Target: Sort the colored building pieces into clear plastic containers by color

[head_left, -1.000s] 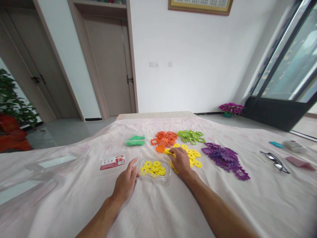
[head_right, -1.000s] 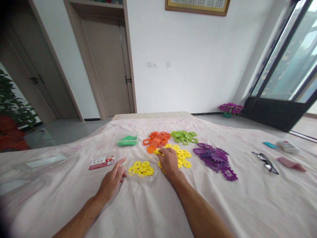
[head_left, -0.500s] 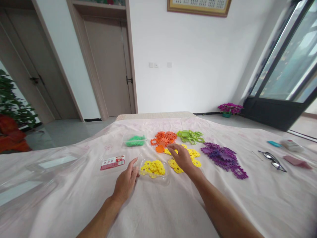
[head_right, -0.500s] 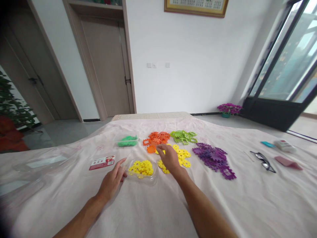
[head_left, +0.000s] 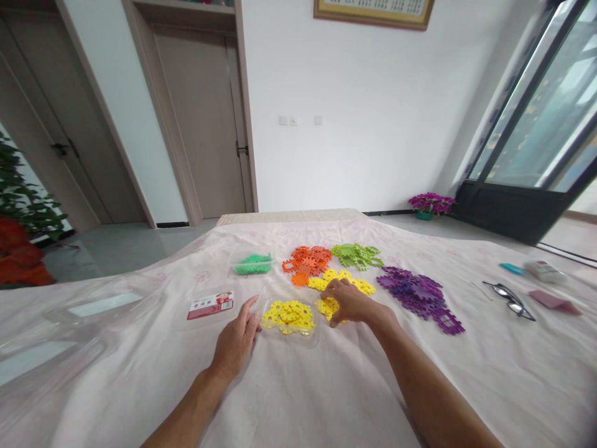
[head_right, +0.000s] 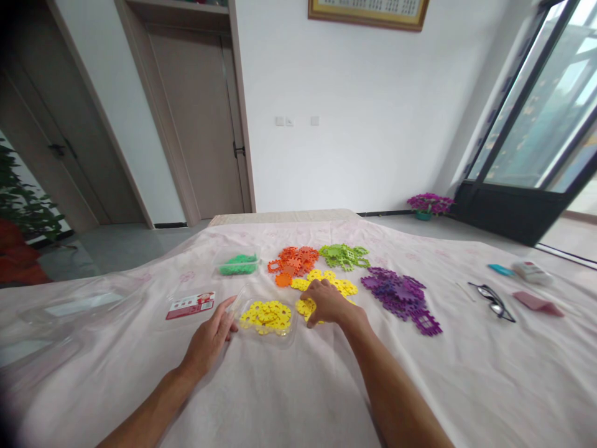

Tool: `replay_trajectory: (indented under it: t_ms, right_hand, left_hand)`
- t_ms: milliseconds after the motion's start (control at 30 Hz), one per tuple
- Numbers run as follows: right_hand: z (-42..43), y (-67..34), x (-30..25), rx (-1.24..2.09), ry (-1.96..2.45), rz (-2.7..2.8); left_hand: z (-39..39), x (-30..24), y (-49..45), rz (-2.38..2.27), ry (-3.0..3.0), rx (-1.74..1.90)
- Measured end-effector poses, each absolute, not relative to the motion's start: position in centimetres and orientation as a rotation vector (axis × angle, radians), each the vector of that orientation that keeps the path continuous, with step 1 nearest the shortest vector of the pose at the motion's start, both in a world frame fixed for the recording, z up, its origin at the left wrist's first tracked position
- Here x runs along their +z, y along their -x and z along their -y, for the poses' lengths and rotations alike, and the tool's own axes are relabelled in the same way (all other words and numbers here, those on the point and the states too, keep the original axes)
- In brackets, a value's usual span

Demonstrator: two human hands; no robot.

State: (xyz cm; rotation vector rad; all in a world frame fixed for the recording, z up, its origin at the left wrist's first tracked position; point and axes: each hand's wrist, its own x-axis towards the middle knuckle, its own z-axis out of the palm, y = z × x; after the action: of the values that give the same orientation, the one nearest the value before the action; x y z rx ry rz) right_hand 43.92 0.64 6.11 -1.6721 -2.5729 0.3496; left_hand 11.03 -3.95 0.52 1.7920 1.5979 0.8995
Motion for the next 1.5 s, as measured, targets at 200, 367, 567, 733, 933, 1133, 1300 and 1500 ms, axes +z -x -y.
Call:
replay_trajectory:
  t_ms: [200,367,567,733,933,1133,1300,1500]
  right_hand:
    - [-0.9,-43.7,5.8,0.295,1.693,2.522]
    - [-0.9,-43.6,5.8,0.273,1.701,2.482]
    - [-1.1,-43.4,5.9,0.279,1.742,2.443]
    - [-0.9,-43.1,6.4,0.419,1.729,2.425]
    - [-0.7,-43.2,6.6,0.568,1.682,2.401]
    - [-0.7,-43.3,6.4,0.602,1.643,2.375]
    - [-0.7,-43.2,6.5,0.650,1.572,2.337]
    - [-1.0,-43.3,7.3,0.435,1.508,2.038]
  left_hand:
    - [4.0,0.5,-11.0,-1.607,-1.793,0.902]
    - [4.0,0.8,-11.2,-1.609,-1.788,0.891]
    - [4.1,0.8,-11.1,-1.613,-1.793,0.889]
    - [3.9,0.4,-11.0,-1.608,-1.802,0.899]
    - [3.9,0.4,-11.0,-1.617,-1.809,0.892]
    - [4.1,0.8,-11.1,-1.613,-1.810,0.893]
    - [4.1,0.9,-11.1,-1.611,-1.801,0.895]
    - [4.2,1.0,-11.1,-1.619,-1.806,0.886]
